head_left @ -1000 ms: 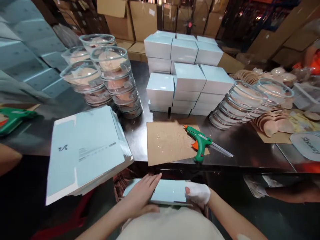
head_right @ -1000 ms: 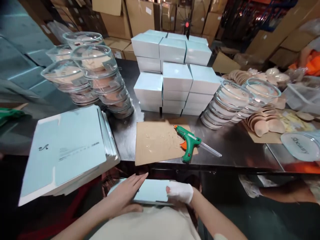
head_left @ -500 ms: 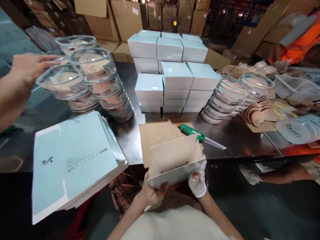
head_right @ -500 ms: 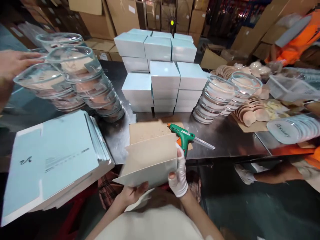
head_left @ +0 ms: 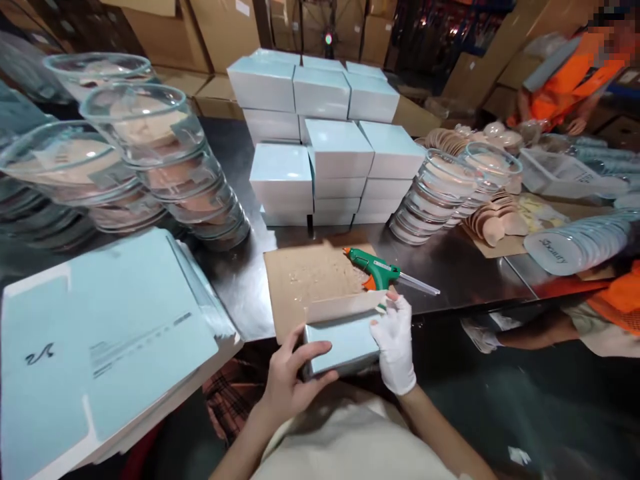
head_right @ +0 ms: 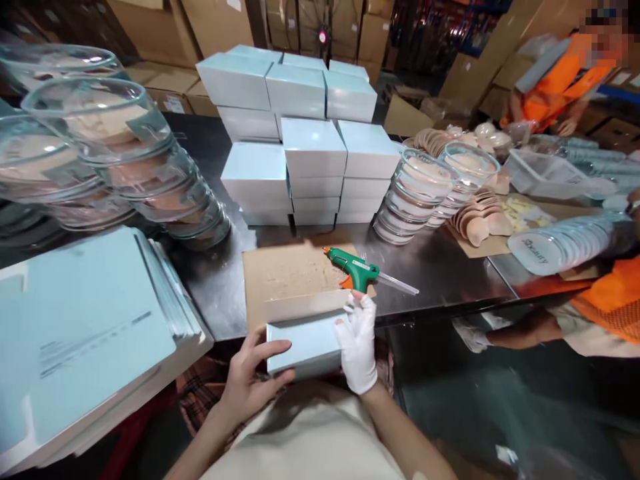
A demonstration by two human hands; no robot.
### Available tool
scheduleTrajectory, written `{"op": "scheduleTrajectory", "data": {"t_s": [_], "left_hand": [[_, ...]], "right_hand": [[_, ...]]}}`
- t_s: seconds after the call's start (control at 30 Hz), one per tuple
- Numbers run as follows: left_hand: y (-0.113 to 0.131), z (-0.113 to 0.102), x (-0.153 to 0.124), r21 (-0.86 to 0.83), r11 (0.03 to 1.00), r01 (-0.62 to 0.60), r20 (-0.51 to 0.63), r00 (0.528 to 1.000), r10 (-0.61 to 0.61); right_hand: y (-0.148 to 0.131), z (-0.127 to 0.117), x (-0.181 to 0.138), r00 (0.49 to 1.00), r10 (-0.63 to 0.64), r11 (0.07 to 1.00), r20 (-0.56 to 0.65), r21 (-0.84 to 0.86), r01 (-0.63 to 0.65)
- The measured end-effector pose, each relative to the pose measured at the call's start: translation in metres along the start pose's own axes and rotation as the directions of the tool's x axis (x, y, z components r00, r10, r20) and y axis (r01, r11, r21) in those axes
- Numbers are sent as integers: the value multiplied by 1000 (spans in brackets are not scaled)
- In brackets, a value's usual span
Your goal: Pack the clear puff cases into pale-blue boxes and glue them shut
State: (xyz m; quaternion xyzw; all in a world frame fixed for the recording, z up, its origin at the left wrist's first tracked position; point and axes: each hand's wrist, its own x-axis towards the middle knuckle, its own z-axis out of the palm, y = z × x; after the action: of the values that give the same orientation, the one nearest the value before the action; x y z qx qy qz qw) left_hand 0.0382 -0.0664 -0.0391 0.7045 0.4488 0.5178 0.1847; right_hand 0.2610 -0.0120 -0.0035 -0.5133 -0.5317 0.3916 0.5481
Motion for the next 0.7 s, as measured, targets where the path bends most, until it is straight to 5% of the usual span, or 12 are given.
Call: {"op": "scheduleTrajectory", "data": {"t_s": [0.07,0.17,0.33,0.57,0.7], "left_hand": [[-4,-12,2,14,1000,0,-22,1000,1],[-12,-17,-1,39,996,76,-150,986,-69],[-20,-8,-4,71,995,69,-207,977,-53],[-23,3,-6,-86,956,282,-315,902,-294],[-16,4,14,-100,950,295,-301,901,-311]], "right_hand": [[1,-25,14,988,134,984,73,-130,-124],[0,-53,50,974,223,887,-35,-407,-218],[4,-45,105,910,405,651,-89,-670,-356],[5,-42,100,873,485,810,-60,-347,-473],[-21,-34,71,934,300,950,-194,-26,-311]]}}
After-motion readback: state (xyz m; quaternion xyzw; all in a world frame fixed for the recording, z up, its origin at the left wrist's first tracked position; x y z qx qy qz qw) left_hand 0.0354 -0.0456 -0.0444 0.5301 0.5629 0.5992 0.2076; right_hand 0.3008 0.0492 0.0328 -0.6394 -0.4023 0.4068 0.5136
